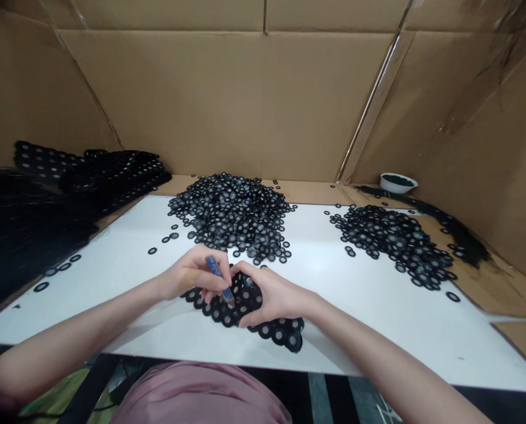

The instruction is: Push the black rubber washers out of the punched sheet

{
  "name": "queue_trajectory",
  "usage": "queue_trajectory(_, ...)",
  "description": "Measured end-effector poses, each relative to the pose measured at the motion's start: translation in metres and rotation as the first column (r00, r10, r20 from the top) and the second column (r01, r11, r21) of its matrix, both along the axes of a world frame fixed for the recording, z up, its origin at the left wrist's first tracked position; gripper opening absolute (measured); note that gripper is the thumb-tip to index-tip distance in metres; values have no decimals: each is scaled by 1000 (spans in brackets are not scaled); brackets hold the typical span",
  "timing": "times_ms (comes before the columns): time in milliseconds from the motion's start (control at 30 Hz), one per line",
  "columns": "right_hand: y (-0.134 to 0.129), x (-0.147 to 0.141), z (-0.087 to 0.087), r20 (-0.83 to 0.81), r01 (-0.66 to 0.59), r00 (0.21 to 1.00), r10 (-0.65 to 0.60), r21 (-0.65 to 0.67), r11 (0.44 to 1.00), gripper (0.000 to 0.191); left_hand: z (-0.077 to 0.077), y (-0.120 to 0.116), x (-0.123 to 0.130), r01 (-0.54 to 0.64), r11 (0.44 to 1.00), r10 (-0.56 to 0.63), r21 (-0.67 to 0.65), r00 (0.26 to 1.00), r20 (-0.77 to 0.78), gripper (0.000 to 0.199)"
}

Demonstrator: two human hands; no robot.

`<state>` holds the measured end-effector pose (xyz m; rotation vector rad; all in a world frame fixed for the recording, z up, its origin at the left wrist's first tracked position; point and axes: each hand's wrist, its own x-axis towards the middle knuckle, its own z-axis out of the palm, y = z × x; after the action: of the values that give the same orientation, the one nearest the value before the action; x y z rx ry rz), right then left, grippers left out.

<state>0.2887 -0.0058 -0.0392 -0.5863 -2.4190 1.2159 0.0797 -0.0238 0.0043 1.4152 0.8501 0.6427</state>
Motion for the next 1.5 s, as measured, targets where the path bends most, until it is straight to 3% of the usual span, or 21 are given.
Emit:
queue_trajectory(100, -1, 0, 2, 15, -3, 1000, 3, -10, 1000, 69, 6, 11, -9, 21, 1000, -21, 14, 1000, 19, 11)
queue_trajectory(233, 0, 1, 4, 48, 8, 999, -8, 0, 1000, 67, 4, 28, -22, 233, 972, -234, -25, 970, -66, 9)
queue_trajectory(333, 2, 5, 6, 68, -30, 997, 30, -2, 1000, 68, -2, 38, -28, 300, 951, -306, -70, 947, -101, 10)
queue_trajectory(533, 8, 11, 8, 111, -75, 991, 74, -2, 997, 68, -13, 47, -32, 348, 933, -355, -90, 931, -85, 11)
queue_trajectory(933, 10, 13, 5, 202, 39, 977, -74, 171, 984, 81, -12, 49, -37, 379, 916, -394, -128, 911, -120, 8)
queue_trajectory(1100, 13, 11, 2, 125, 74, 986, -108, 251, 965, 88, -11, 47, -37, 378, 918, -392, -122, 910, -134, 10)
queue_trajectory(1200, 13, 10, 6, 23, 148, 987, -159, 267, 952, 75, -10, 46, -35, 394, 913, -404, -100, 907, -119, 11)
queue_trajectory(1300, 10, 7, 13, -154, 197, 972, -175, 139, 971, 49, -10, 43, -32, 390, 915, -399, -105, 914, -79, 14)
queue_trajectory(1367, 5, 1, 15, -318, 86, 942, -106, -77, 993, 37, -10, 40, -28, 381, 917, -385, -121, 923, -10, 15)
queue_trajectory(1433, 0, -6, 15, -480, -89, 875, -70, -302, 949, 33, -12, 34, -22, 387, 910, -380, -150, 922, 73, 15)
queue_trajectory(1500, -4, -13, 13, -571, -197, 812, -119, -461, 865, 32, -14, 29, -15, 424, 889, -402, -173, 904, 147, 14)
